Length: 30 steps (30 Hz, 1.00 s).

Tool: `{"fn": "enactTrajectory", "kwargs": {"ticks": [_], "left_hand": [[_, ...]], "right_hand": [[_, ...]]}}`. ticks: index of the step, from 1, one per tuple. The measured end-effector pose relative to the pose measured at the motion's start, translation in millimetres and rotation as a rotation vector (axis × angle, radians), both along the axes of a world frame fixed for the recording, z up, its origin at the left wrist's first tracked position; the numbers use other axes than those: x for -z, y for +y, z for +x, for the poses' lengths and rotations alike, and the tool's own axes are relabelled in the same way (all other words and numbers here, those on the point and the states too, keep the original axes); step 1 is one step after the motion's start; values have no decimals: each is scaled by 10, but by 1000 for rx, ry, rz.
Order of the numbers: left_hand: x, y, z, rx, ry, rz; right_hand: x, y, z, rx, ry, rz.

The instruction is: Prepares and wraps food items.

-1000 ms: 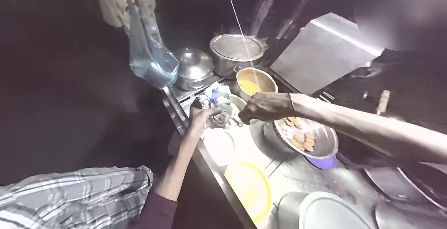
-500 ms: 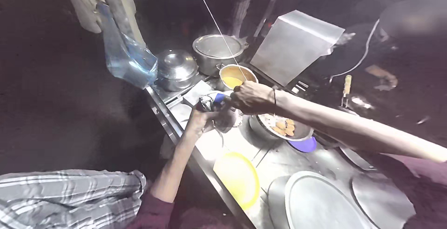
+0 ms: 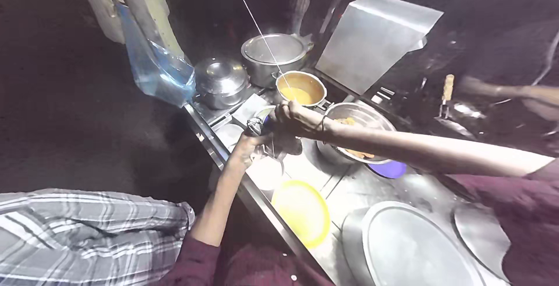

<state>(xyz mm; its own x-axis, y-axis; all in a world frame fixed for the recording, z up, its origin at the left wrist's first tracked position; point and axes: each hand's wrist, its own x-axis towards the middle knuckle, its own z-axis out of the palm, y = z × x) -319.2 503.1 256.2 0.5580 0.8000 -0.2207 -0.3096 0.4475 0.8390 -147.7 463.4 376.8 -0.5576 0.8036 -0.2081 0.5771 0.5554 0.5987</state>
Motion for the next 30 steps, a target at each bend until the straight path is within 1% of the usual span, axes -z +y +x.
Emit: {"fn": "enactTrajectory", "kwargs": {"ticks": [2, 5, 7, 10, 13, 16, 19, 21, 24, 30], "left_hand": [[-12, -7, -7, 11, -24, -26], [43, 4, -23, 19, -13, -62], [73, 17, -21, 18, -39, -87], [56, 38, -48, 0, -73, -112], [62, 62, -71, -39, 0, -97], [80, 61, -42, -50, 39, -82], [73, 22, -9, -35, 54, -48], [24, -16, 18, -34, 55, -37], [2, -49, 60, -16, 25, -30], [-23, -153, 151, -24, -7, -75]], "right_hand": [[-5, 15, -16, 17, -45, -10], [-148, -14, -68, 84, -43, -80], [-176, -33, 35, 7, 0, -31], [-103, 20, 334, -149, 73, 106], [-150, 29, 462, -153, 120, 130], [-231, -31, 345, -93, 57, 118], [-188, -41, 207, -73, -3, 79], [-101, -38, 174, -72, 12, 77], [-12, -25, 141, -76, 86, 20], [22, -47, 97, -94, 111, -16]]}}
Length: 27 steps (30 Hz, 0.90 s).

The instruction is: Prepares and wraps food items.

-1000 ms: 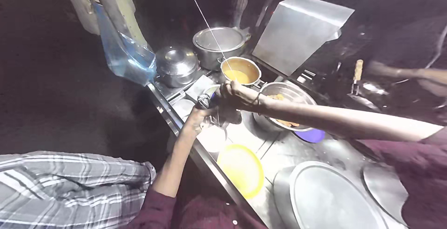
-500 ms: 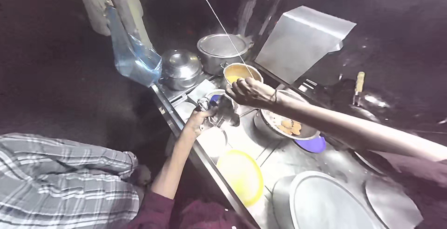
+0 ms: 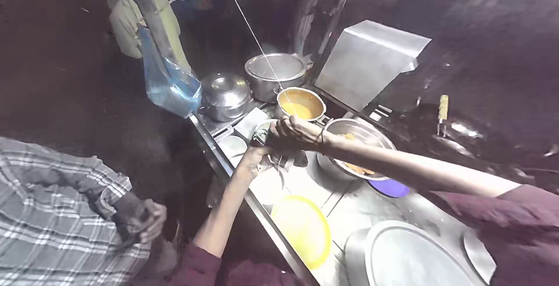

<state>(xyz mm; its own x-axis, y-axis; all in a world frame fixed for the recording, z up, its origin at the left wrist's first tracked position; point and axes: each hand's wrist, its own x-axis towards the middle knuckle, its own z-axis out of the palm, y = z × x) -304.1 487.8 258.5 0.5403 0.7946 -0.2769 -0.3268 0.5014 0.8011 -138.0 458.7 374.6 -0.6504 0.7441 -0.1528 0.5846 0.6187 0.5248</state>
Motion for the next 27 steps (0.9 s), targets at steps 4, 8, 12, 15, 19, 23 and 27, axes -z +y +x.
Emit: {"fn": "enactTrajectory", "kwargs": {"ticks": [4, 8, 12, 15, 19, 23, 27], "left_hand": [[25, -64, 63, -21, 14, -4], [27, -106, 88, -25, 5, 4], [22, -112, 89, -19, 52, 34], [46, -91, 83, -45, 73, 34], [2, -64, 68, -21, -3, 7], [20, -21, 89, 27, -38, 4], [-18, -20, 104, 16, -32, 6]], "right_hand": [[32, -26, 27, -12, 7, 6], [-76, 7, 127, 118, 142, -163], [-114, 180, 343, 114, 335, -212], [-268, 237, 467, 166, 550, -411], [-458, 271, 595, 60, 747, -687], [-462, 308, 653, 38, 703, -587], [-315, 334, 662, -36, 720, -507]]}}
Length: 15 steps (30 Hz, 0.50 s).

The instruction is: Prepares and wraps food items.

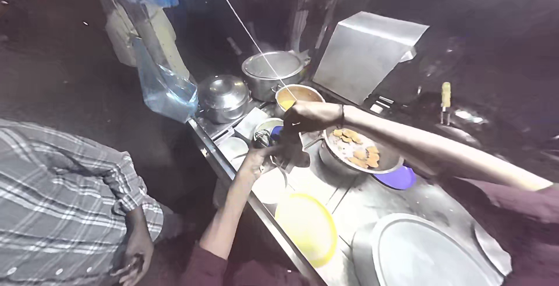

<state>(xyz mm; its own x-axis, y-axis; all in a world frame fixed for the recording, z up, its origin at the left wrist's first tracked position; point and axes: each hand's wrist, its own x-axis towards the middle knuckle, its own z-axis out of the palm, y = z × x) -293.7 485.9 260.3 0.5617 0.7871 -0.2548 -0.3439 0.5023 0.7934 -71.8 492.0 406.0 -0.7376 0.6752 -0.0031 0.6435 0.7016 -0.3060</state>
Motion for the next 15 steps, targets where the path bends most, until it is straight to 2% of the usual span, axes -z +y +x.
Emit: {"fn": "enactTrajectory", "kwargs": {"ticks": [3, 8, 12, 15], "left_hand": [[-6, -28, 10, 3, -18, 6], [-51, -51, -15, 14, 97, 97], [-71, -105, 18, -38, 102, 74], [-58, -110, 62, -90, 68, 44]], "right_hand": [[106, -25, -17, -21, 14, 35], [81, -97, -132, 1, 1, 27], [190, -143, -146, 73, 54, 7], [301, -134, -130, 30, 110, 39]]}}
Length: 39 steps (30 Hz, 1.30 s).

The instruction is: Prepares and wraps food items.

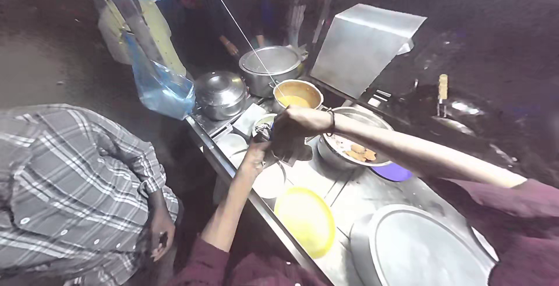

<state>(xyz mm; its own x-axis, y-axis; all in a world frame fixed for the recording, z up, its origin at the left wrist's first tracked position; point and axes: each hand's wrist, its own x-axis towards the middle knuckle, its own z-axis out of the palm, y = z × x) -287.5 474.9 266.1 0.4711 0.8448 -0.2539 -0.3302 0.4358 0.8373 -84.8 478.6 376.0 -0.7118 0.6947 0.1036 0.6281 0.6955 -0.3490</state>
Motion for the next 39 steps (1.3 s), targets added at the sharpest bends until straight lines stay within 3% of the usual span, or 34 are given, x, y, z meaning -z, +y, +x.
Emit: {"fn": "enactTrajectory", "kwargs": {"ticks": [7, 14, 18, 24, 28, 32, 39], "left_hand": [[32, 8, -15, 14, -47, 38], [-154, -29, -77, 193, -111, -17], [-288, -67, -207, 192, -205, -99], [-381, 93, -269, 113, -249, -4], [-352, 139, -205, 25, -265, 26], [-314, 247, -172, -92, -223, 42], [-344, 364, -192, -197, -251, 76]], "right_hand": [[-258, -109, -78, 96, 77, -38], [-249, 303, 252, -23, 200, 149], [113, 348, 540, 179, 331, 204], [519, -35, 219, 252, 484, 162], [675, -128, 198, 297, 388, 238], [809, -296, 173, 281, 127, 383], [687, -612, 33, 225, -251, 482]]}}
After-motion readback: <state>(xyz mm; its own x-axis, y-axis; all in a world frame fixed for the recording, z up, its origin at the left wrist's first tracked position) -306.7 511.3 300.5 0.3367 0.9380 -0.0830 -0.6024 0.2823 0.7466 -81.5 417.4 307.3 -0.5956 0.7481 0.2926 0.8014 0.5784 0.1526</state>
